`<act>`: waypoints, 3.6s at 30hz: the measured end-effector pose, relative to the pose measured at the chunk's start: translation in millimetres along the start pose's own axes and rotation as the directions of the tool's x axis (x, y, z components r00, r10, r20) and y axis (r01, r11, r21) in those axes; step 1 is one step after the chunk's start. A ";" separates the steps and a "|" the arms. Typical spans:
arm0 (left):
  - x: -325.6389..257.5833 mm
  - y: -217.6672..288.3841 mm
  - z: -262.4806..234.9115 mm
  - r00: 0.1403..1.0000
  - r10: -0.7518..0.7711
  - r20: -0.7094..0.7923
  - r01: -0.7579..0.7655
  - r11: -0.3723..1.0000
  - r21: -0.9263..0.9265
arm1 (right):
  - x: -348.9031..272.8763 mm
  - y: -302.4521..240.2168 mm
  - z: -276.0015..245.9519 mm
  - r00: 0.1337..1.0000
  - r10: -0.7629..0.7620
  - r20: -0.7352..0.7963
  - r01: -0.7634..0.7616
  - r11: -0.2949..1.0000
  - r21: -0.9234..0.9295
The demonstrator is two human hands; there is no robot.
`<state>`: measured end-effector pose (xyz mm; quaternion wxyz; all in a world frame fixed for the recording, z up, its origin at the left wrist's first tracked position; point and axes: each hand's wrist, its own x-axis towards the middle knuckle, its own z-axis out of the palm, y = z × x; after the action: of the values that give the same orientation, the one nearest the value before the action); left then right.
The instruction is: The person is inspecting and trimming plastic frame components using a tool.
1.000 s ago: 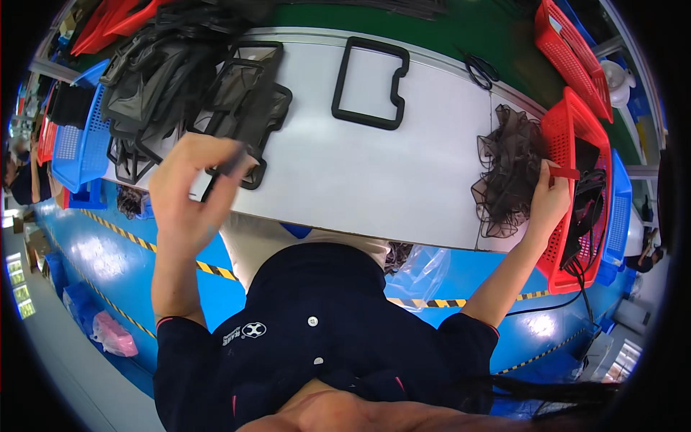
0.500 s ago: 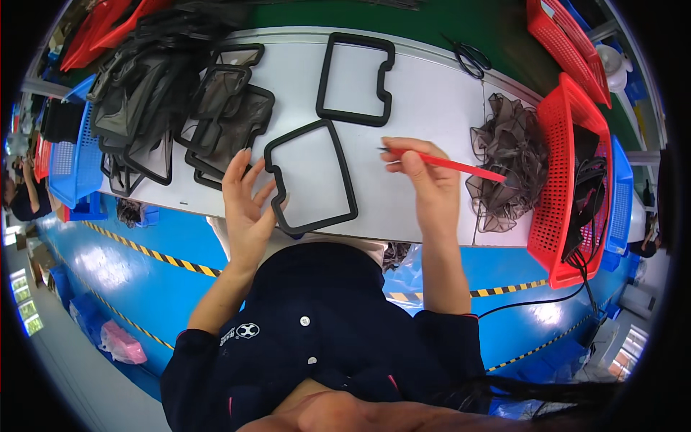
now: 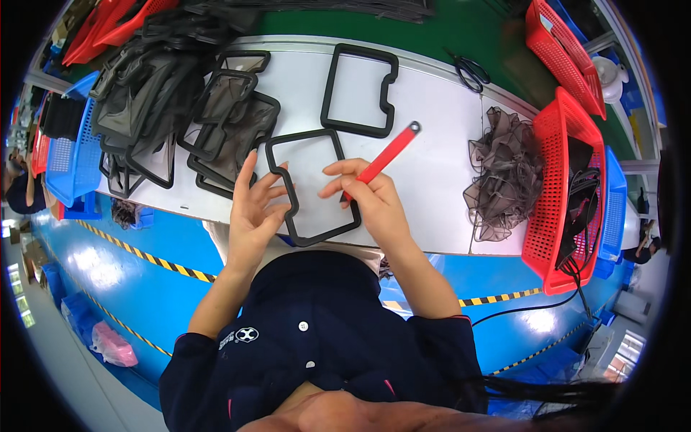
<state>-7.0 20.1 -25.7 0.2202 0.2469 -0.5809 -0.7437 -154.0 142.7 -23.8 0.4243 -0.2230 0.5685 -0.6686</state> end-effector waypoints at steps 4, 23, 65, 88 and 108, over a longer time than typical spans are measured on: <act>-0.1 1.3 5.5 0.992 0.114 0.059 -0.120 0.987 0.107 | -8.8 -19.0 19.1 0.996 0.081 0.047 -0.057 0.923 -0.382; 133.7 53.3 47.0 0.984 0.133 0.116 -0.173 0.579 0.797 | 74.6 -66.5 -67.7 0.870 -0.372 -0.323 -0.038 0.603 -0.797; 181.6 16.5 72.6 0.989 0.054 0.139 -0.148 0.272 0.951 | 92.2 -40.2 -86.6 0.892 -0.412 -0.183 -0.148 0.116 -0.982; 177.5 9.8 74.7 0.978 0.086 0.189 -0.202 0.182 0.962 | 76.9 -39.0 -88.4 0.871 -0.462 -0.164 -0.128 0.110 -0.986; 267.8 9.3 97.3 0.839 0.127 0.530 -0.540 0.076 0.838 | 76.6 -40.5 -94.2 0.910 -0.340 -0.237 -0.154 0.252 -0.955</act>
<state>-276.4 -73.1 -26.8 0.0791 0.0613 -0.9837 -0.1496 -281.6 133.3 -23.4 0.0328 -0.3274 0.9142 -0.2364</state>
